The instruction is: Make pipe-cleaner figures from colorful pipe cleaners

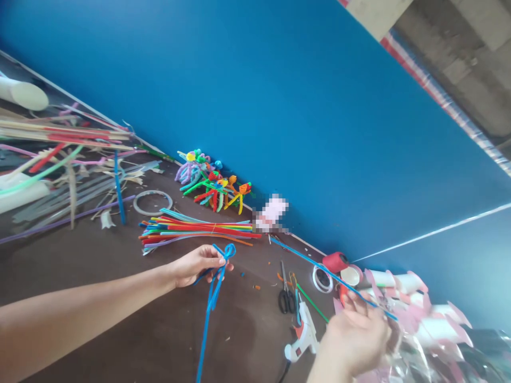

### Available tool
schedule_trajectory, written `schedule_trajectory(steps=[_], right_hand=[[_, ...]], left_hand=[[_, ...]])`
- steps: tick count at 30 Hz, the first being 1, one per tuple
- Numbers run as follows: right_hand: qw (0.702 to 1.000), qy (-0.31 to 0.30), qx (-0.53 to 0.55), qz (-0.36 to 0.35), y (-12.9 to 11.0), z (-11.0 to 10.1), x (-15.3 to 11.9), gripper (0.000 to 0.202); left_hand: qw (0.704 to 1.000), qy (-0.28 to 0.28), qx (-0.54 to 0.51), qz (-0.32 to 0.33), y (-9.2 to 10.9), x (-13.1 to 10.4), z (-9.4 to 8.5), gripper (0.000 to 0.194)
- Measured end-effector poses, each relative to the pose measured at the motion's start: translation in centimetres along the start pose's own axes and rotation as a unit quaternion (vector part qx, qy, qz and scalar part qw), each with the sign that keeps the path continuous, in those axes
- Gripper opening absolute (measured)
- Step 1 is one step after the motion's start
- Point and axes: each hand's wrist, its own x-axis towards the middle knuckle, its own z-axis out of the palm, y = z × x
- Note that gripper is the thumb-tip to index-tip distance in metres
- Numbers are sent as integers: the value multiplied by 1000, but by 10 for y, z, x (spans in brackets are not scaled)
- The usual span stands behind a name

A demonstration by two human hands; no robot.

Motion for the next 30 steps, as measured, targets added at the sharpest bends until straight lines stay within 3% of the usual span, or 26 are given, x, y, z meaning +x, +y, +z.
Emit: schedule_trajectory(steps=[2,3,5,7,8,10,13,15,18,23,27,30], right_hand=[[965,-146,-31,-216,16,5,-25,9],[933,-223,-76,-271,28,5,-37,11],[836,-359,-159,-383,52,4,-57,11],[757,-468,-175,-422,74,2,-72,14],[754,-491,-156,-406,81,1,-78,15],[812,-475,-85,-329,91,2,-87,14],[897,-418,18,-140,97,6,-92,8],[912,-405,66,-18,100,8,-92,4],[907,-392,108,112,107,6,-91,3],[868,-409,149,237,109,1,-95,7],[817,-466,188,283,97,0,-95,6],[800,-485,209,285,90,-1,-88,6]], left_hand=[[1000,9,-3,1,0,0,0,19],[1000,16,-4,5,0,1,0,20],[999,32,-5,16,0,3,-1,22],[999,42,0,27,-1,5,-2,24],[999,45,2,30,-1,6,-2,24],[999,39,3,29,-1,7,-2,24],[1000,9,6,29,0,6,-2,23],[999,-13,13,30,0,5,-1,23],[999,-31,28,22,-2,4,-1,22],[999,-21,24,13,-8,3,-1,17],[999,-28,6,16,-9,2,0,14],[999,-48,0,20,-8,1,1,13]])
